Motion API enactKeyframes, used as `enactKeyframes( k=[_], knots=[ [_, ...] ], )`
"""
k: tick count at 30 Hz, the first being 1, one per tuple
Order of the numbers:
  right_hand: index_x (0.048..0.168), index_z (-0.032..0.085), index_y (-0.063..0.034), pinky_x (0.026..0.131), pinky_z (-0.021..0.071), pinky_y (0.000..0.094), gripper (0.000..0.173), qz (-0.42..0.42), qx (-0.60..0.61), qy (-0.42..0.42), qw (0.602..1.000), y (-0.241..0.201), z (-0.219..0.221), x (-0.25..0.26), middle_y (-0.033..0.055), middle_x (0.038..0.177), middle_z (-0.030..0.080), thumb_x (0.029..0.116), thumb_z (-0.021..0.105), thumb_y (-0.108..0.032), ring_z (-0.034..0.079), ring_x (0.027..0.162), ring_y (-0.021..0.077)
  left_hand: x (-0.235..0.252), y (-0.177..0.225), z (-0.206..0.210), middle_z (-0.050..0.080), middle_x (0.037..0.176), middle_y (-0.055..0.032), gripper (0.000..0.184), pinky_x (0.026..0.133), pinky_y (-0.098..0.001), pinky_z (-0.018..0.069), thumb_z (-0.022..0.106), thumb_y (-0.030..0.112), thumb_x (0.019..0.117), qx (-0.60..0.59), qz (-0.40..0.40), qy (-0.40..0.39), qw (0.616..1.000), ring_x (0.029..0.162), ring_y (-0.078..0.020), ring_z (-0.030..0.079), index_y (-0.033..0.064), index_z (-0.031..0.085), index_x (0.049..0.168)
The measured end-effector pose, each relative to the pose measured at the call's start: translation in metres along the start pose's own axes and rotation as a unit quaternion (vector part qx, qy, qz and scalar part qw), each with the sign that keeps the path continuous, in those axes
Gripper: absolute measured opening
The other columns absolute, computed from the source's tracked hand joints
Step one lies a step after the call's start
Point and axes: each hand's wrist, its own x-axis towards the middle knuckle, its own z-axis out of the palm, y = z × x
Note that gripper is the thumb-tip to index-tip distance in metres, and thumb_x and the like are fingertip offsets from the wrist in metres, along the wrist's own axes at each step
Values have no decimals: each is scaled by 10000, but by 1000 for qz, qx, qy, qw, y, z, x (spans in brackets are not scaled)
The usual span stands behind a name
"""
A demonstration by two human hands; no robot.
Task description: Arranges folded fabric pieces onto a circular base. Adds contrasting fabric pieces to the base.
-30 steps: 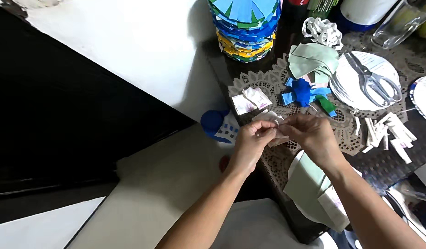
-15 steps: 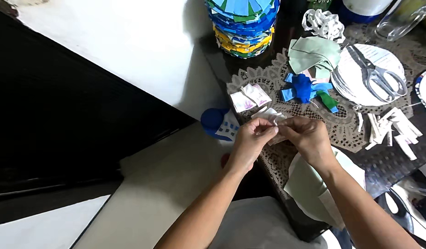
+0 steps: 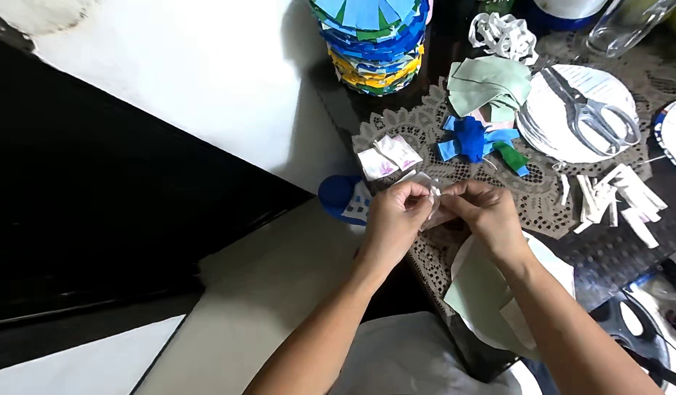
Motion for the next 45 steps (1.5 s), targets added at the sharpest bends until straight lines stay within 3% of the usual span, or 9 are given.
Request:
enactKeyframes(
  k=[10, 16, 21, 23, 25, 31, 35, 40, 45],
  knots=[
    [876, 672, -87, 677, 596, 247, 220, 61, 171, 24, 983, -8, -31, 9, -24, 777, 697, 1002, 509, -10, 671, 685, 55, 20, 5, -6, 672, 795, -50, 68, 618, -322, 511, 676, 119, 972, 172, 37, 55, 983, 649, -121, 604, 62, 713, 973],
    [881, 664, -69, 627, 605, 229, 196, 54, 137, 52, 988, -22, -52, 1, -8, 757, 703, 1001, 532, 14, 680, 644, 59, 22, 2, 1, 684, 1035, -193, 106, 742, -495, 575, 651, 16, 936, 327, 147, 80, 930, 847, -322, 688, -26, 697, 1022],
    [895, 669, -48, 615, 625, 262, 101, 32, 19, 28, 999, -35, -49, -17, -2, 725, 699, 956, 607, 2, 693, 619, 82, -19, 18, 15, 733, 1059, -70, 326, 825, -311, 605, 465, 208, 1071, -36, 90, -57, 994, 932, -122, 716, 5, 683, 1203],
    [895, 704, -45, 611, 618, 251, 95, 1, -9, -20, 1000, -38, -47, -24, 6, 729, 722, 959, 635, -46, 700, 629, 81, -30, 24, 19, 688, 1190, -103, 421, 970, -358, 577, 383, 286, 1100, -294, -53, -175, 938, 1083, -170, 690, -22, 556, 1330],
    [907, 749, -84, 571, 553, 180, 125, -46, -65, -1, 997, -40, -47, -33, -49, 725, 707, 966, 639, -96, 641, 605, 11, -35, 28, 25, 718, 1090, -98, 282, 933, -357, 595, 399, 162, 1097, -412, -147, -179, 881, 1003, -177, 719, -1, 586, 1230],
    [1195, 700, -84, 815, 606, 284, 333, 39, -45, 46, 997, -30, -69, -59, -17, 1084, 734, 1038, 527, -321, 709, 947, 81, -42, 27, 29, 734, 986, -83, 232, 868, -334, 624, 413, -37, 1041, -424, -164, -167, 875, 906, -158, 739, -17, 641, 1080],
    [997, 701, -69, 730, 599, 232, 96, 110, 119, 7, 987, -26, -58, -71, -13, 862, 733, 969, 616, -105, 705, 785, 64, -46, 27, 31, 737, 1010, -79, 217, 874, -343, 625, 443, -19, 1036, -393, -150, -190, 887, 924, -167, 739, -18, 650, 1103],
    [905, 697, -123, 736, 590, 229, 131, 24, 107, 113, 988, -19, -75, -75, -42, 783, 699, 941, 620, -23, 673, 732, 40, -50, 0, 37, 739, 1142, -87, 276, 918, -280, 591, 568, 139, 1019, -11, 173, -133, 976, 1059, -124, 711, -17, 688, 1213],
    [965, 656, -169, 665, 598, 186, 195, -19, 27, 165, 986, -33, -105, -88, -75, 804, 707, 876, 652, 4, 682, 706, 9, -61, -9, 68, 542, 1520, -80, 478, 1147, -624, 328, 473, 400, 1047, 271, 433, -244, 824, 1442, -325, 459, 178, 566, 1459]
  ],
)
